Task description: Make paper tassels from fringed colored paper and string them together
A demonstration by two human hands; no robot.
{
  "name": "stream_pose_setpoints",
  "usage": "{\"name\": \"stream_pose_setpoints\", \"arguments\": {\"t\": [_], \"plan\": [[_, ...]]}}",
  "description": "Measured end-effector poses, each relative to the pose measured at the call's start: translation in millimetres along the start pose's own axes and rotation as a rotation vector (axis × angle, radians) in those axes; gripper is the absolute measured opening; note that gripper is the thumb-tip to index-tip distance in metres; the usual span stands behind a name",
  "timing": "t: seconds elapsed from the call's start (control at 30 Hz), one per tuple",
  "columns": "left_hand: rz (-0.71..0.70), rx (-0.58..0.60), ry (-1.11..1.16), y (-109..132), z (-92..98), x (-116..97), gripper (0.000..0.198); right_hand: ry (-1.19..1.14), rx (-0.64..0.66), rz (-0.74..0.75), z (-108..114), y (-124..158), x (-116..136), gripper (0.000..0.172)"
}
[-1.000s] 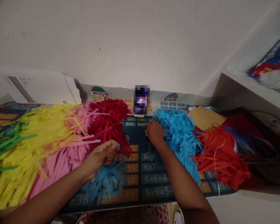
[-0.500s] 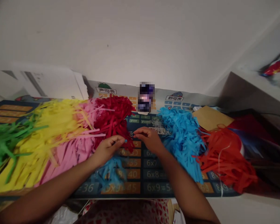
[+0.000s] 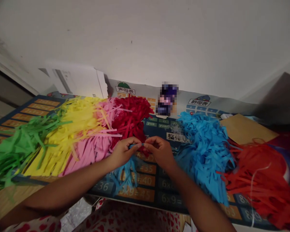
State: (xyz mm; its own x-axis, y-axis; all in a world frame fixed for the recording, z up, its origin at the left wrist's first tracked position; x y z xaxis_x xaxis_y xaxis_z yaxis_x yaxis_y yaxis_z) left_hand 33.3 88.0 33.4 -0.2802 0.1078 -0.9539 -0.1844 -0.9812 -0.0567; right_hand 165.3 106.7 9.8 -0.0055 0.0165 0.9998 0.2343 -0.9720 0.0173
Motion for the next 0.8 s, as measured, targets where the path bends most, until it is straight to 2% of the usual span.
{"name": "stream_pose_setpoints", "arguments": {"t": [0.13,0.2,0.37,0.6,0.8], "plan": [[-0.081,0.014,-0.203,3.5,-1.8,-7.1,0.019,0.119,0.009,0.068,-0.3,1.5,6.0,0.024],[-0.071,0.023,-0.242,5.0,-1.3,-6.9,0.018,0.148,0.013,0.090,0.1,2.3,8.0,0.021],[-0.050,0.048,-0.285,6.6,-1.3,-7.7,0.014,0.197,0.048,0.098,-3.5,2.7,7.0,0.017],[-0.092,0.092,-0.182,6.6,-2.1,-12.7,0.016,-0.033,0.106,-0.017,-7.8,-2.0,-7.9,0.031],[-0.179,0.058,-0.244,6.4,0.5,-20.5,0.014,0.079,0.162,-0.006,-10.3,0.1,-2.9,0.024]]}}
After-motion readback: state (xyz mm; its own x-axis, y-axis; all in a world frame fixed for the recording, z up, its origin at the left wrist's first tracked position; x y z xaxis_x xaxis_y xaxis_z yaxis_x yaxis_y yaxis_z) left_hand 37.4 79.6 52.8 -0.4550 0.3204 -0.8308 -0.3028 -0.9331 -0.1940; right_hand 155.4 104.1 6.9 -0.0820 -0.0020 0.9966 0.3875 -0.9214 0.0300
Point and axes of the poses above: each hand's wrist, its own y-axis away from the middle knuckle, its own z-axis out of the back of the hand, x = y × z, the point moved 10 cm from there along -y, towards the middle knuckle, and after that the axes turned 5 degrees about z, right-handed, at the moved point
